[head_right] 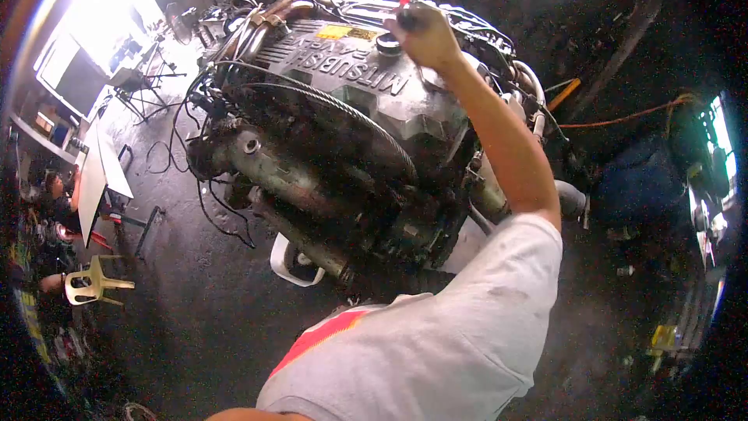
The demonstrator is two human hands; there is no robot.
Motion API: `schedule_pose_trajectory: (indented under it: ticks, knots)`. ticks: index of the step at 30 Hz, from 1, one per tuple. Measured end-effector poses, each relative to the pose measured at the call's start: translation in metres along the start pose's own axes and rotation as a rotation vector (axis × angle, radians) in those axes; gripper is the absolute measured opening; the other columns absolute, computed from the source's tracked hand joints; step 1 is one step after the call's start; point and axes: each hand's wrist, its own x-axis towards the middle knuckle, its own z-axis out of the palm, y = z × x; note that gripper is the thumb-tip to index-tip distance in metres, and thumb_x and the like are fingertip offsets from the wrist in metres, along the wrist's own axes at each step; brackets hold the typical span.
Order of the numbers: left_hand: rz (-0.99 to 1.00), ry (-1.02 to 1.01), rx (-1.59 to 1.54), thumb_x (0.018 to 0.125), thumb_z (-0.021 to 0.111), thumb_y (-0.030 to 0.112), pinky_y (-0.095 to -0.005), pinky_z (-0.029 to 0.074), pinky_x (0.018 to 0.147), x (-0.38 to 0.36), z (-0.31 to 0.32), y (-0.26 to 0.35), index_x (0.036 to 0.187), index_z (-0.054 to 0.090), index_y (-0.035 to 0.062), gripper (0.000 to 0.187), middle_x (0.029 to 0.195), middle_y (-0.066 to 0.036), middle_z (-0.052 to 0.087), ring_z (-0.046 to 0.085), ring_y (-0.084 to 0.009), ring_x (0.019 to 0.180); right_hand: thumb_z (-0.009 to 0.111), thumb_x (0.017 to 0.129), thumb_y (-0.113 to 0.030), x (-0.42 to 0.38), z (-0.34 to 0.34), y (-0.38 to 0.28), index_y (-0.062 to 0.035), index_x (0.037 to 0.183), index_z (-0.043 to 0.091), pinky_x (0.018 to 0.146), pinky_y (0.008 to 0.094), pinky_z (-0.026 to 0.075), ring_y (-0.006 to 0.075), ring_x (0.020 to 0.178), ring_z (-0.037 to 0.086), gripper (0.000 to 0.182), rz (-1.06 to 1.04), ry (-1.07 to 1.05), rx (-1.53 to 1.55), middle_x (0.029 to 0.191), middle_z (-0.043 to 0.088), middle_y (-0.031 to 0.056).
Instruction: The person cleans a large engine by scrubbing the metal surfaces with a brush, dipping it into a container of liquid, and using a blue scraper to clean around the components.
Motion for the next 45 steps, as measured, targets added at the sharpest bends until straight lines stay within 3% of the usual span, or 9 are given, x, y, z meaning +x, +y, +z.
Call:
schedule_pose_trajectory:
  ticks: [14,23,27,31,33,34,38,42,45]
  knots:
    - [0.202,0.105,-0.189,0.059,0.073,0.036,-0.0391,0.041,0.058,0.073,0.080,-0.071,0.066,0.059,-0.0100,0.049,0.061,-0.018,0.059,0.051,-0.0256,0.055,0.059,0.077,-0.015,-0.025,-0.043,-0.007,-0.0004,0.074,0.059,0.060,0.0251,0.041,0.0110,0.065,0.051,0.015,0.059,0.216,0.424,0.067,0.057,0.0040]
    - [0.036,-0.369,-0.063,0.062,0.073,0.021,-0.0383,0.045,0.049,0.057,-0.020,0.139,0.076,0.058,-0.0060,0.034,0.076,-0.015,0.060,0.054,-0.0232,0.062,0.059,0.075,-0.015,-0.011,-0.035,-0.005,-0.0036,0.055,0.050,0.046,0.0255,0.027,0.0079,0.049,0.031,0.025,-0.058,0.377,0.370,0.048,0.038,-0.0010]
    - [0.159,-0.338,0.189,0.064,0.070,0.026,-0.0396,0.046,0.061,0.098,0.039,0.049,0.078,0.060,-0.0021,0.033,0.082,-0.017,0.060,0.057,-0.0270,0.072,0.060,0.074,-0.009,-0.082,-0.074,0.005,-0.0005,0.073,0.060,0.060,0.0235,0.045,0.0096,0.064,0.054,0.008,-0.262,0.393,-0.245,0.066,0.058,0.0039]
    - [0.285,-0.301,0.098,0.063,0.069,0.031,-0.0408,0.043,0.073,0.099,0.093,-0.035,0.082,0.061,0.0027,0.036,0.089,-0.019,0.060,0.057,-0.0303,0.085,0.055,0.076,-0.003,-0.150,-0.157,0.032,-0.0044,0.097,0.055,0.058,0.0239,0.045,0.0162,0.070,0.057,0.022,-0.001,0.579,1.028,0.084,0.059,0.0057]
    - [0.284,-0.320,0.122,0.062,0.069,0.030,-0.0405,0.043,0.073,0.093,0.087,-0.027,0.081,0.060,0.0020,0.035,0.088,-0.019,0.060,0.057,-0.0296,0.084,0.053,0.077,-0.017,-0.172,-0.168,-0.025,-0.0108,0.070,0.046,0.047,0.0228,0.025,0.0096,0.045,0.023,0.012,0.125,0.901,0.909,0.051,0.025,-0.0021]
    - [0.287,-0.322,0.114,0.062,0.069,0.030,-0.0403,0.043,0.072,0.088,0.082,-0.023,0.081,0.060,0.0016,0.035,0.087,-0.019,0.060,0.057,-0.0293,0.083,0.052,0.079,-0.019,-0.207,-0.198,0.041,-0.0124,0.061,0.040,0.047,0.0251,0.025,0.0097,0.044,0.025,0.022,-0.035,0.870,0.279,0.049,0.025,-0.0020]
    - [0.318,-0.319,0.105,0.061,0.069,0.028,-0.0398,0.044,0.070,0.084,0.073,-0.034,0.080,0.060,0.0001,0.035,0.084,-0.019,0.060,0.058,-0.0279,0.080,0.049,0.082,-0.021,-0.236,-0.154,-0.060,-0.0123,0.057,0.031,0.047,0.0258,0.025,0.0090,0.043,0.026,0.032,0.024,0.793,0.643,0.047,0.026,-0.0011]
    - [1.110,0.096,0.373,0.061,0.070,0.026,-0.0392,0.045,0.069,0.115,0.088,-0.103,0.079,0.059,-0.0014,0.035,0.081,-0.018,0.061,0.058,-0.0266,0.077,0.049,0.083,-0.022,-0.260,-0.121,-0.095,-0.0111,0.057,0.033,0.048,0.0259,0.028,0.0104,0.042,0.029,0.032,0.027,0.802,0.498,0.048,0.029,0.0001]
    - [0.122,-0.380,-0.073,0.063,0.067,0.020,-0.0365,0.043,0.057,0.125,0.066,-0.050,0.069,0.057,-0.0037,0.026,0.069,-0.013,0.058,0.055,-0.0223,0.061,0.050,0.082,-0.025,-0.268,-0.103,-0.120,-0.0103,0.058,0.034,0.049,0.0261,0.029,0.0106,0.043,0.030,0.032,0.043,0.739,0.482,0.050,0.031,-0.0001]
